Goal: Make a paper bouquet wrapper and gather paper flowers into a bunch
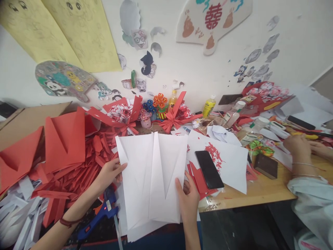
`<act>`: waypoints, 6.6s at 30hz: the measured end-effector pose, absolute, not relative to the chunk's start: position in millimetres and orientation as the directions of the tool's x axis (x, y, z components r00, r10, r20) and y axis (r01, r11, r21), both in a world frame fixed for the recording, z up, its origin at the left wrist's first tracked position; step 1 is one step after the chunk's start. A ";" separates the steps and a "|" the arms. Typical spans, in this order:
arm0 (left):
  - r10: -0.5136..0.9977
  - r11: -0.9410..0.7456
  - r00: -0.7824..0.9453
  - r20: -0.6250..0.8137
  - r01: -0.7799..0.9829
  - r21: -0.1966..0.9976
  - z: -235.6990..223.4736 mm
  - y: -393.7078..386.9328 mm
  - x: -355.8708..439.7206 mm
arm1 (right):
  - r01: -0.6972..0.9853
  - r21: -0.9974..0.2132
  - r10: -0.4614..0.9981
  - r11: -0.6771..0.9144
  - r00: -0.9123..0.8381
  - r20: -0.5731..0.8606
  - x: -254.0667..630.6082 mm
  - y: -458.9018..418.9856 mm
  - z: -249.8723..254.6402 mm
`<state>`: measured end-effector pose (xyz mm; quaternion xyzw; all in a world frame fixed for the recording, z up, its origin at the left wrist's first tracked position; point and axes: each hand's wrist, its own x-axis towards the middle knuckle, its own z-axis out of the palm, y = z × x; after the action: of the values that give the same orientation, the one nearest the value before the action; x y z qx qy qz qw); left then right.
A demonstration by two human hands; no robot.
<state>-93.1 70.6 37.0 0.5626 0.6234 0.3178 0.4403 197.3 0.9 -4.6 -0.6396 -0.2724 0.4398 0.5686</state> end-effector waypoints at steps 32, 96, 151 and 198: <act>0.974 0.184 0.088 -0.209 0.231 0.955 47.0 67.2 -85.3 | -0.165 -0.967 0.866 -0.195 0.434 -0.249 195.8 2.3 2.1; 0.731 0.427 -0.384 0.565 0.902 0.061 129.7 18.2 -303.5 | 0.708 -0.496 0.845 0.504 -0.524 0.110 -58.3 149.1 113.5; 0.863 -0.052 -0.305 0.404 0.740 0.670 175.7 117.9 -352.0 | 0.043 -0.758 0.575 0.651 -0.679 0.456 -178.8 227.0 182.9; 0.898 -0.150 -0.235 0.373 0.633 0.760 209.1 92.3 -335.9 | 0.077 -0.714 0.574 0.696 -0.657 0.489 -179.0 218.8 189.6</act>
<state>-335.9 92.3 209.1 0.6016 0.6360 0.4616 0.1434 -179.0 218.8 189.6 -0.1925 -0.8448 0.3389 0.3666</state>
